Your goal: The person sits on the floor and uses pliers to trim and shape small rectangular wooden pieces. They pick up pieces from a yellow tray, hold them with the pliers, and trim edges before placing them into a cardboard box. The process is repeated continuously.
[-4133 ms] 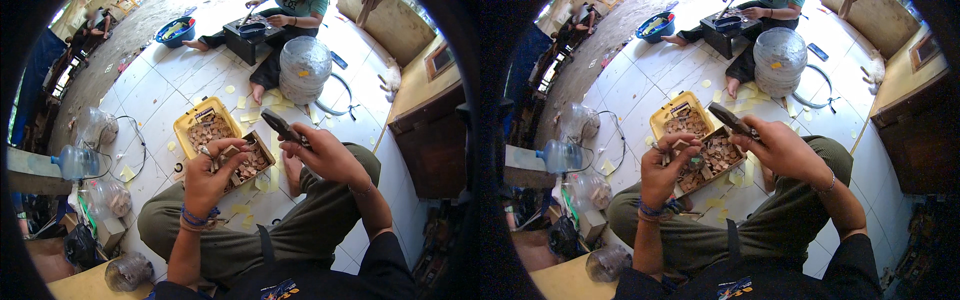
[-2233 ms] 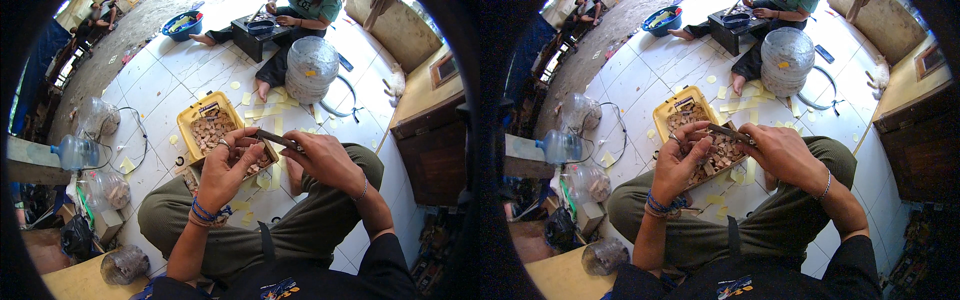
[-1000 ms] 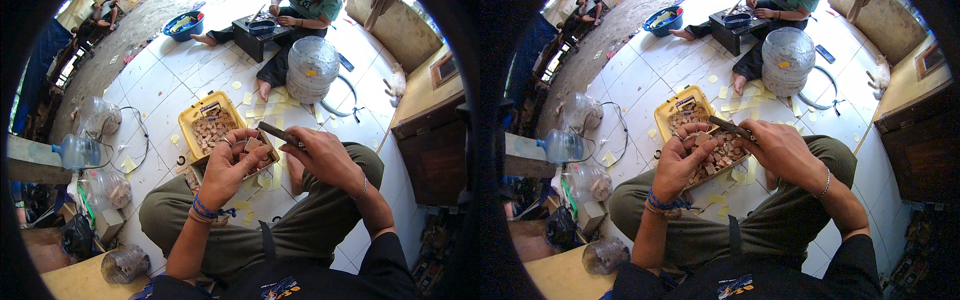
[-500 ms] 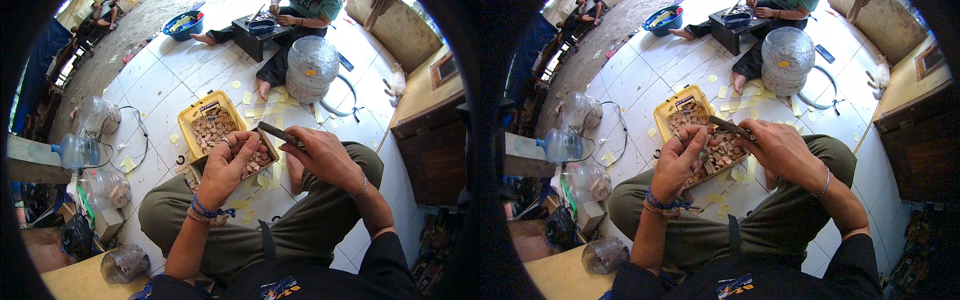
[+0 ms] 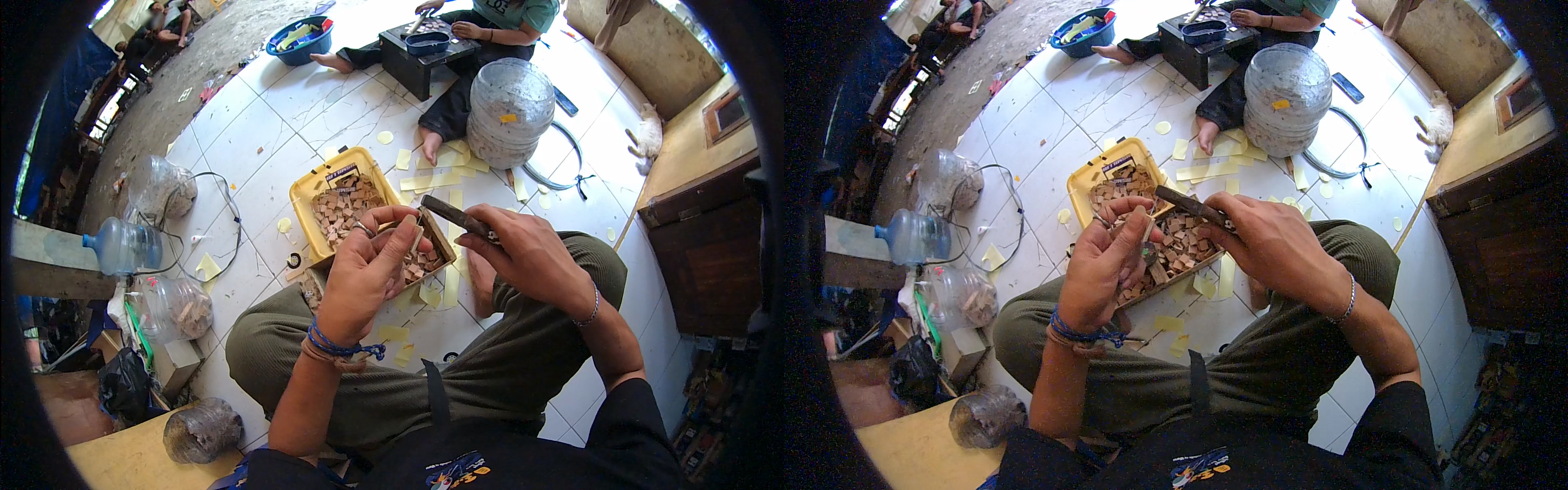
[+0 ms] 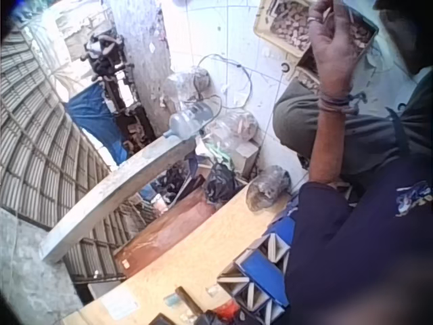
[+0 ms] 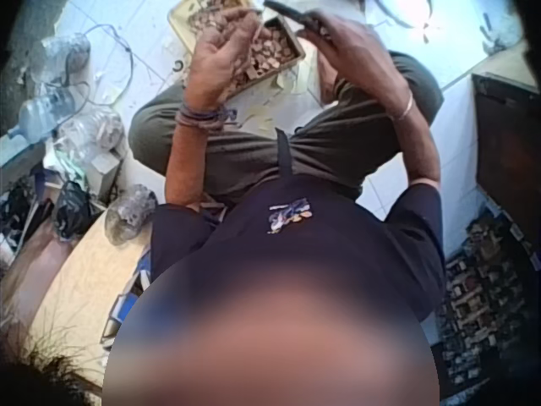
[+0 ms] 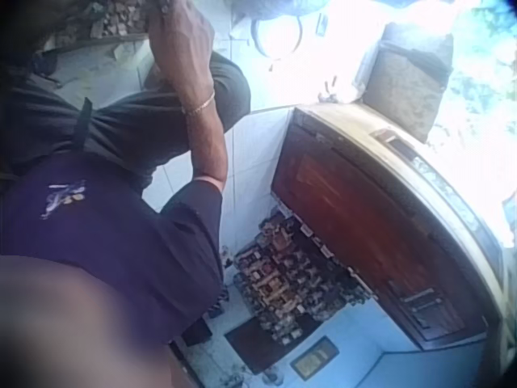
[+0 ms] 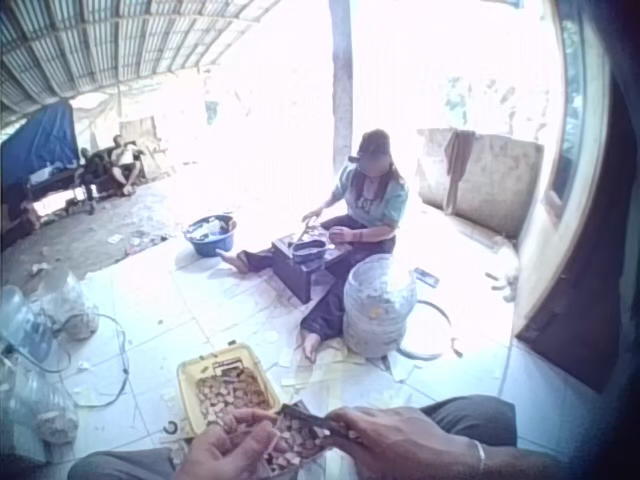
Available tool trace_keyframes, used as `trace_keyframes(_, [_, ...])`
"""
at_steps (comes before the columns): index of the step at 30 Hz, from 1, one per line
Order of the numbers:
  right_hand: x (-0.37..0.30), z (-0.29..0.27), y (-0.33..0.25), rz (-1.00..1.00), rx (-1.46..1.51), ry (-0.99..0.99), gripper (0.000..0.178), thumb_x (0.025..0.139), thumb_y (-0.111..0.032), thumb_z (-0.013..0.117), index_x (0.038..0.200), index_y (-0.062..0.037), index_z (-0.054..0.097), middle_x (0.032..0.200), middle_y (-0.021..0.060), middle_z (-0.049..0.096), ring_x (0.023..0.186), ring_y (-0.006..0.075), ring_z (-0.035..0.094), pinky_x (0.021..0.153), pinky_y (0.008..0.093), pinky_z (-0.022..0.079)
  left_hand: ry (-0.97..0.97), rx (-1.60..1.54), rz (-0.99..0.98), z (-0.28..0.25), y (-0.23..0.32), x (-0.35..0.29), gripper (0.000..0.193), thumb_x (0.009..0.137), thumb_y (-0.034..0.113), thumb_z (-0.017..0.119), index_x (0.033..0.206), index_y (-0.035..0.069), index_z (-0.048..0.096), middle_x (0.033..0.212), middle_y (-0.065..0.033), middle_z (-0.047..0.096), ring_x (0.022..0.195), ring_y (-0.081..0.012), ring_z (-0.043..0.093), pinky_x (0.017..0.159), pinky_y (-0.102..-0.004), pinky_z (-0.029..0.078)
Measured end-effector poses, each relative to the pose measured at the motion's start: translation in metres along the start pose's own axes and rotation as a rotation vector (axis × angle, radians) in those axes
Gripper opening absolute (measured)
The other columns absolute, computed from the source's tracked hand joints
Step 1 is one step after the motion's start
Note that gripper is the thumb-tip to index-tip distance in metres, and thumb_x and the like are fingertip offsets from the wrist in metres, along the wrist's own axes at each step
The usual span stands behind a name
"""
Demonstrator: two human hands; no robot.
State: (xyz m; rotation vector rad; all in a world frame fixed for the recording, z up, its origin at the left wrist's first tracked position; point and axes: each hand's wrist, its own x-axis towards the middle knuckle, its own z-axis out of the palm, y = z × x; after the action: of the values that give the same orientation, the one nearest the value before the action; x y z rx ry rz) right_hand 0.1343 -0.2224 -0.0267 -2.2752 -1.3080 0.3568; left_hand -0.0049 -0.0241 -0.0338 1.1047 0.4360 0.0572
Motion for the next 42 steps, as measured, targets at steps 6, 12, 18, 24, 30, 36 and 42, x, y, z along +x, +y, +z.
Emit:
trace_keyframes(6, [0.0012,0.0004,-0.0029,-0.005,0.009,0.036,0.026,0.100,-0.024,0.070,0.115,-0.0044,0.063,0.090,0.0158,0.071,0.077,0.0315,0.069,0.068,0.0426,0.053,0.038,0.121,0.029,0.0052,0.0007,-0.0033,0.032,0.107,0.027,0.064,0.131,0.007,0.059,0.099,-0.0046,0.072,0.054,0.0014,0.043,0.047,-0.0170,0.035])
trace_keyframes(12, [0.0012,0.0008,-0.0033,0.019,-0.079,0.058,0.026,0.100,-0.023,0.070,0.117,-0.0041,0.063,0.097,0.0148,0.073,0.083,0.0313,0.072,0.071,0.0420,0.056,0.027,0.160,0.041,0.0051,-0.0028,-0.0006,0.032,0.107,0.027,0.062,0.130,0.005,0.060,0.110,-0.0082,0.075,0.055,0.0021,0.045,0.047,-0.0169,0.034])
trace_keyframes(18, [0.0017,-0.0030,-0.0047,0.057,-0.081,0.043,0.027,0.100,-0.022,0.070,0.118,-0.0034,0.063,0.099,0.0148,0.073,0.083,0.0309,0.073,0.071,0.0416,0.056,-0.015,0.133,0.032,0.0042,-0.0037,-0.0008,0.036,0.110,0.030,0.057,0.134,0.005,0.061,0.108,-0.0081,0.075,0.051,0.0021,0.040,0.046,-0.0165,0.033])
trace_keyframes(24, [0.0023,-0.0017,-0.0042,0.054,-0.066,0.061,0.027,0.099,-0.021,0.071,0.117,-0.0023,0.063,0.098,0.0155,0.073,0.083,0.0310,0.073,0.071,0.0417,0.056,-0.025,0.105,0.027,0.0057,0.0011,-0.0025,0.039,0.111,0.032,0.055,0.138,0.005,0.060,0.112,-0.0102,0.075,0.051,0.0029,0.038,0.046,-0.0162,0.033])
trace_keyframes(30, [0.0013,-0.0012,-0.0025,0.044,-0.084,0.088,0.029,0.099,-0.022,0.071,0.118,-0.0023,0.063,0.098,0.0155,0.073,0.083,0.0310,0.073,0.071,0.0414,0.056,-0.043,0.069,0.006,0.0065,0.0048,-0.0042,0.039,0.108,0.025,0.061,0.140,0.004,0.058,0.120,-0.0131,0.075,0.054,0.0029,0.042,0.047,-0.0153,0.035])
trace_keyframes(36, [0.0008,0.0033,0.0000,-0.033,-0.110,0.046,0.029,0.098,-0.024,0.072,0.119,-0.0051,0.065,0.096,0.0135,0.072,0.080,0.0295,0.071,0.069,0.0407,0.055,0.004,0.047,0.018,0.0072,0.0020,-0.0022,0.041,0.105,0.022,0.066,0.140,0.004,0.054,0.122,-0.0136,0.074,0.056,0.0023,0.047,0.047,-0.0155,0.037])
trace_keyframes(42, [-0.0006,0.0038,0.0021,-0.065,-0.146,0.079,0.030,0.098,-0.025,0.072,0.120,-0.0058,0.065,0.096,0.0124,0.071,0.078,0.0275,0.069,0.068,0.0398,0.053,-0.007,0.080,-0.043,0.0028,0.0020,-0.0013,0.038,0.106,0.024,0.064,0.137,0.004,0.055,0.120,-0.0121,0.075,0.055,0.0024,0.046,0.046,-0.0156,0.036])
